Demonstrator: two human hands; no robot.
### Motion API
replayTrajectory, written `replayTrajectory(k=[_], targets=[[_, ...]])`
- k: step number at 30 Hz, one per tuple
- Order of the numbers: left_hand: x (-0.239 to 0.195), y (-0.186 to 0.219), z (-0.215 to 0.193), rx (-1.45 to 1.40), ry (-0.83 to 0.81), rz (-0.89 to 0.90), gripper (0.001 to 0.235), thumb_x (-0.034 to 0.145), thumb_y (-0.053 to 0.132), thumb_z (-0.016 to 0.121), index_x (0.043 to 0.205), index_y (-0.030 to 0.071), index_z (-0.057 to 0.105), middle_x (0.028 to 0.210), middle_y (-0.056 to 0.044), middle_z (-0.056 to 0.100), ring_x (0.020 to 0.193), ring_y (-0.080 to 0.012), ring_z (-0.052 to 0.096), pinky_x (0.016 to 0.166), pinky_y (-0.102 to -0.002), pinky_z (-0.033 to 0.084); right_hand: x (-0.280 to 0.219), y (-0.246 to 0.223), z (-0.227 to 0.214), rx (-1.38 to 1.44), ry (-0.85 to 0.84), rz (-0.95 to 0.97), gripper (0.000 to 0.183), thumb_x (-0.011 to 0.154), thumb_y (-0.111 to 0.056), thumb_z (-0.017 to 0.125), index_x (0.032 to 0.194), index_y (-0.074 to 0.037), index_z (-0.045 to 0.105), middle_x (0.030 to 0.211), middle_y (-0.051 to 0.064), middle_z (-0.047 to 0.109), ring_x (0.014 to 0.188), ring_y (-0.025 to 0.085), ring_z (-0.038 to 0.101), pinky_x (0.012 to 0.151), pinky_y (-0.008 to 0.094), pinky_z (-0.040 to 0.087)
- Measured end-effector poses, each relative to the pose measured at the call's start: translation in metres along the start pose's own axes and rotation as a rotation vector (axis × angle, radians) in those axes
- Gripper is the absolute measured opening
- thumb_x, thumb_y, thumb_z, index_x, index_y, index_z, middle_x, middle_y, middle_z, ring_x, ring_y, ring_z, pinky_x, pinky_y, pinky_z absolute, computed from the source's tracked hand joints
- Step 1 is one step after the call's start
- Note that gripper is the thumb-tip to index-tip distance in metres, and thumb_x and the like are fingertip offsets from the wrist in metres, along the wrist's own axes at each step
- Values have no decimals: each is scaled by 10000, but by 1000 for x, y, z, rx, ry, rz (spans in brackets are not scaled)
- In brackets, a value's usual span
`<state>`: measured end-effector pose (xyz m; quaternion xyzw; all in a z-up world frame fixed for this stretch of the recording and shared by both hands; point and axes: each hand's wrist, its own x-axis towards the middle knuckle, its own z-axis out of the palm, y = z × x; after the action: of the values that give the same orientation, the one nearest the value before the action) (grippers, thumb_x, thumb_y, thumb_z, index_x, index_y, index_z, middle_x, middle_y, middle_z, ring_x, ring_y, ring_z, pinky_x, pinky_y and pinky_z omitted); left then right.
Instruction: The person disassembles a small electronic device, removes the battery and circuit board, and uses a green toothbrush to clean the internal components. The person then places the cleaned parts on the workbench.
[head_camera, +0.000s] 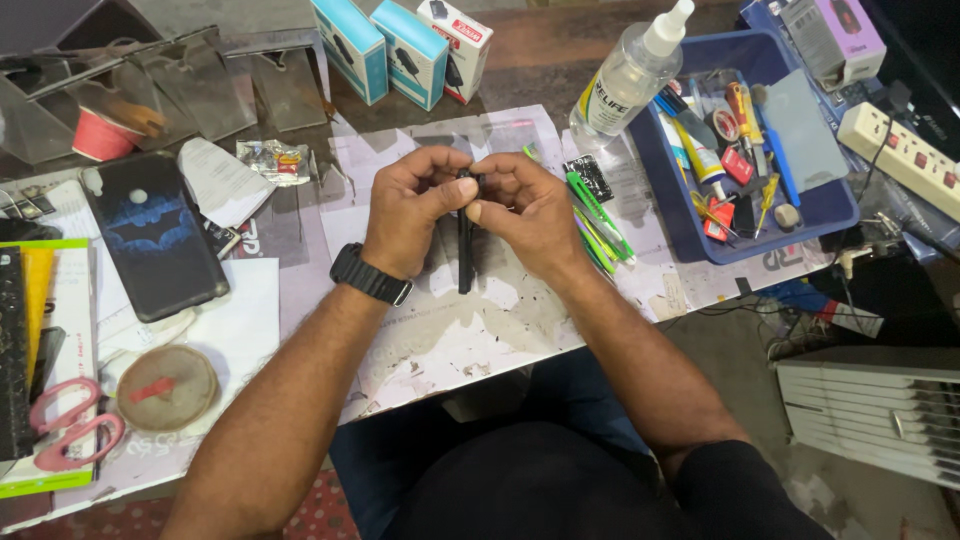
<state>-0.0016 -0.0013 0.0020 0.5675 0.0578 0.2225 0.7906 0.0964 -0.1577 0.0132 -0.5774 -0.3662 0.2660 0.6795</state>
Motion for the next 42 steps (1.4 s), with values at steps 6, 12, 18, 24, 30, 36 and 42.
replayTrajectory(k=[6,12,18,24,30,36,42], targets=[[1,4,0,239,-33,117,273,932,99,741,1183,-5,712,1001,-30,713,922,-81,650,842,-233,554,4,-1,1,42,20,29,389,918,67,715,1282,-4,595,1136,104,728,1008,128,694,884,276,577],[2,17,-6,341,-135,73,513,790,43,680,1299,1,630,1104,-55,686,872,-95,657,803,-234,568,12,-3,-4,-58,106,32,371,912,46,734,1258,7,608,1075,109,739,946,138,721,844,276,610],[-3,25,8,510,-16,77,404,801,45,701,1201,-9,701,945,-68,751,777,-101,695,704,-248,582,11,-19,8,-306,137,-69,358,872,-16,778,1203,-1,642,1031,86,762,915,119,736,794,269,613],[-5,29,11,431,6,116,349,816,37,672,1161,-14,688,968,-56,767,806,-82,708,731,-239,598,14,-35,21,-495,216,-48,351,805,-69,807,1133,-29,689,959,66,781,846,114,754,743,272,617],[-5,30,7,567,29,91,362,805,26,660,1166,8,673,934,-75,728,736,-107,684,661,-259,564,19,-37,23,-517,203,-25,347,800,-85,818,1120,-34,693,948,61,786,819,105,754,731,264,618],[-5,27,7,628,47,146,343,826,26,626,1168,5,650,886,-73,732,737,-112,692,687,-265,570,24,-39,26,-538,243,23,325,784,-84,813,1091,-43,715,880,49,787,762,88,749,683,248,606],[-5,27,9,553,54,113,342,813,33,621,1152,5,660,914,-87,750,732,-144,681,675,-280,566,27,-42,25,-526,220,50,308,778,-96,808,1068,-47,719,854,39,783,741,75,729,651,248,589]])
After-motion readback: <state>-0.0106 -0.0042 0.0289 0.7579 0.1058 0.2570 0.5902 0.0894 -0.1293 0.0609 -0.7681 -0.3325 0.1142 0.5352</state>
